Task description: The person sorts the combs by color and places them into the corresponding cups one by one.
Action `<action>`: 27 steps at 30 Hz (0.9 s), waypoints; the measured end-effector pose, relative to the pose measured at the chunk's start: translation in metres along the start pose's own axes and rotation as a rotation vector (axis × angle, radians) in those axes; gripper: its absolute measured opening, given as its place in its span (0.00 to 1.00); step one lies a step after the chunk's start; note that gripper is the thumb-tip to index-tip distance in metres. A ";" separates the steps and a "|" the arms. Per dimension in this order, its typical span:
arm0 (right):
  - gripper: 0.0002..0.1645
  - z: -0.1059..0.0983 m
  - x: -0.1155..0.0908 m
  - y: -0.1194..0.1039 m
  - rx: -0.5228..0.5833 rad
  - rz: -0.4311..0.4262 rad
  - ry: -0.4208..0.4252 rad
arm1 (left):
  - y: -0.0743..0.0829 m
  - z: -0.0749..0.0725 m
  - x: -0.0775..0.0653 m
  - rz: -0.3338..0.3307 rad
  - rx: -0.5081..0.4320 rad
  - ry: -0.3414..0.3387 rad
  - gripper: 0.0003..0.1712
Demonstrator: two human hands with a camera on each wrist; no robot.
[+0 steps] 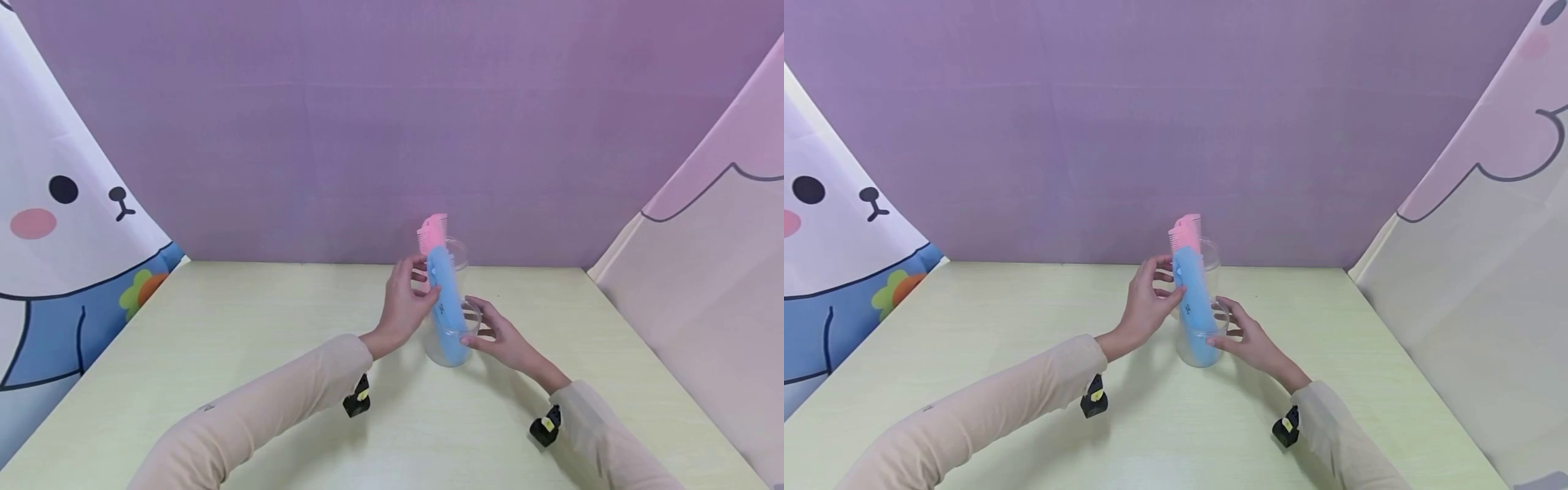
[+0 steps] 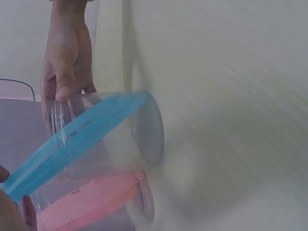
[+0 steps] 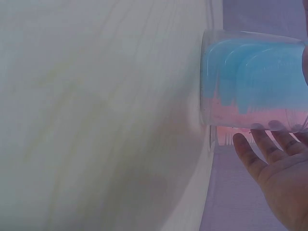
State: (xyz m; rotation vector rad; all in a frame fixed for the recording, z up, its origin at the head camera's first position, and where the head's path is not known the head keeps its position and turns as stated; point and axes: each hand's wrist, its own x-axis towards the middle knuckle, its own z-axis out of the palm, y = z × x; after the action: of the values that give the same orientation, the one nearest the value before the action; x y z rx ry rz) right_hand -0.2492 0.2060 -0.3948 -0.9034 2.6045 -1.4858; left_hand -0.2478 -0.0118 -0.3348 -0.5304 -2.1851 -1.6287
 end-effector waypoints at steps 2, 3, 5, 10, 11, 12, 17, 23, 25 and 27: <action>0.41 0.000 0.000 0.000 0.001 -0.001 -0.002 | -0.001 -0.001 0.000 0.006 0.017 -0.004 0.29; 0.41 0.000 0.000 0.000 0.000 -0.001 -0.002 | -0.002 -0.001 0.000 0.009 0.025 -0.006 0.29; 0.41 0.000 0.000 0.000 0.002 -0.001 -0.002 | -0.003 -0.001 0.001 0.015 0.030 -0.012 0.29; 0.41 0.001 0.000 0.000 0.002 -0.002 -0.005 | -0.007 -0.002 0.002 0.018 0.039 -0.030 0.30; 0.41 0.001 0.000 0.000 0.002 -0.001 -0.006 | -0.007 -0.002 0.002 0.016 0.041 -0.035 0.30; 0.41 0.001 0.000 0.000 0.002 -0.001 -0.008 | -0.008 -0.003 0.002 0.015 0.043 -0.038 0.31; 0.42 0.001 0.000 0.000 0.004 0.004 -0.014 | -0.011 -0.004 0.002 0.002 0.047 -0.058 0.32; 0.41 0.000 0.001 0.000 0.001 0.001 -0.011 | -0.016 -0.005 0.003 0.020 0.030 -0.072 0.33; 0.41 0.000 0.001 0.001 0.000 -0.001 -0.013 | -0.017 -0.006 0.003 0.027 0.020 -0.076 0.33; 0.41 0.000 0.002 0.001 -0.002 -0.001 -0.016 | -0.018 -0.006 0.003 0.036 0.008 -0.079 0.33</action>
State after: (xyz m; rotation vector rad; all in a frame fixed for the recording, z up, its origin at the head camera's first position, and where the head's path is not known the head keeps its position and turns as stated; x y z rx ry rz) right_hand -0.2510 0.2056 -0.3952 -0.9128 2.5956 -1.4703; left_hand -0.2589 -0.0224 -0.3467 -0.6383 -2.2245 -1.6051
